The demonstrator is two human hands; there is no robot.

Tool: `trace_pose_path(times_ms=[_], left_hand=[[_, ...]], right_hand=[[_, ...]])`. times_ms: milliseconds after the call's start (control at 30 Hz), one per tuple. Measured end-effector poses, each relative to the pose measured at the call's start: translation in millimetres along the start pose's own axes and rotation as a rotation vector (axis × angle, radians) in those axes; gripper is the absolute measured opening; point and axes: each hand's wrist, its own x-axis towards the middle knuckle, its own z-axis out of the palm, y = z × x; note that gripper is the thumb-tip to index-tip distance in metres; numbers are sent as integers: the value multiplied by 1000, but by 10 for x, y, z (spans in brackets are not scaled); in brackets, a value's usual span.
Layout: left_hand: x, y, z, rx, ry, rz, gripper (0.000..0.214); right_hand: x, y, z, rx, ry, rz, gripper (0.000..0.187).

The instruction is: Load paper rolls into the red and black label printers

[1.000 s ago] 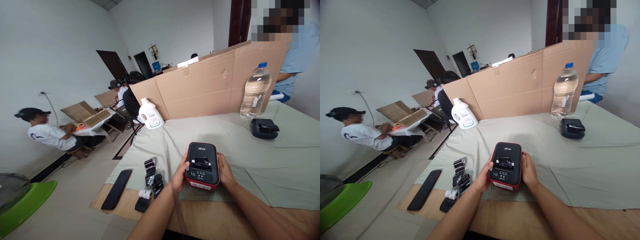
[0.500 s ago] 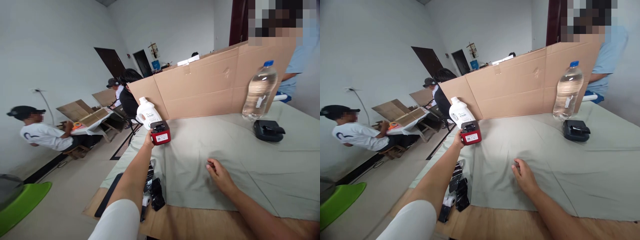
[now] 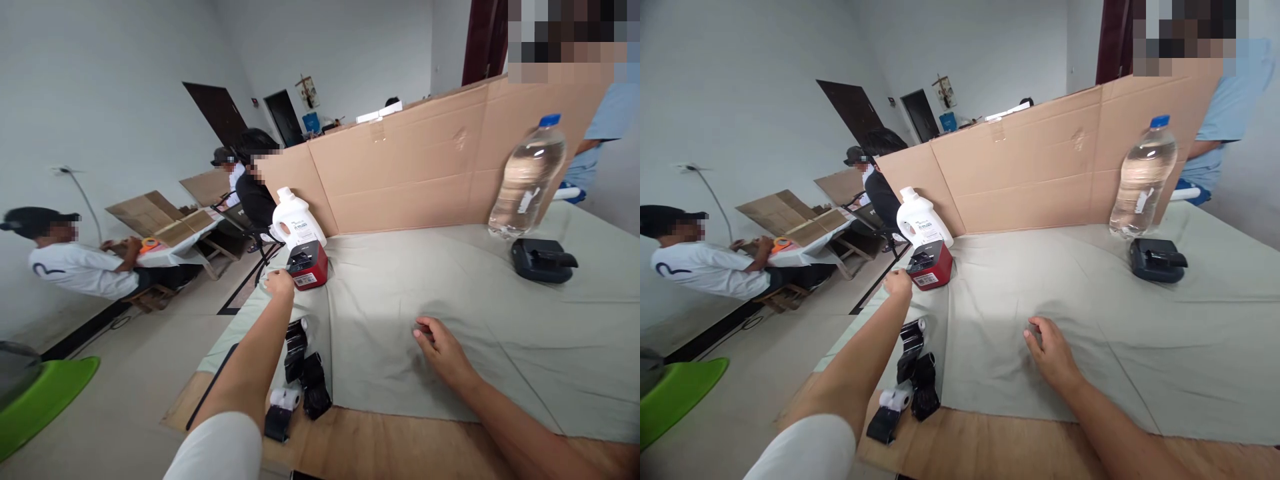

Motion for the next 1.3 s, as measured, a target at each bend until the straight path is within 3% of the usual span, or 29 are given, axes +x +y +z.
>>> trace_pose_path(times_ms=[100, 167, 300, 467, 700, 833, 900, 1033, 1133, 1233, 1300], left_hand=[[-519, -121, 175, 111, -71, 65, 38], [-942, -257, 303, 171, -181, 115, 42], [-1545, -512, 393, 486, -418, 191, 67], [-1633, -604, 260, 770, -430, 203, 73], [-1635, -639, 178, 850, -448, 215, 75], [-1674, -538, 178, 864, -478, 190, 79], [-1764, -433, 234, 802, -508, 232, 82], [-2125, -248, 538, 378, -564, 531, 61], [-2401, -224, 810, 55, -481, 572, 35], [-2553, -274, 950, 5, -378, 530, 24], [-2591, -297, 954, 52, -385, 558, 21]], right_hand=[[24, 0, -6, -115, 65, -135, 28], [27, 1, 2, -232, 99, -190, 29], [-26, -23, 53, -494, 19, -52, 48], [-174, -115, 97, -606, -151, 46, 62], [-528, -176, 0, -636, -202, -21, 61], [-797, -253, -137, -618, -324, -19, 65], [-955, -286, -189, -603, -390, -16, 66], [-1146, -277, -256, -575, -421, -104, 67], [-888, -204, -403, -551, -358, -222, 48], [-185, -64, -755, -656, -181, -218, 39], [392, 89, -1082, -780, -17, -113, 41]])
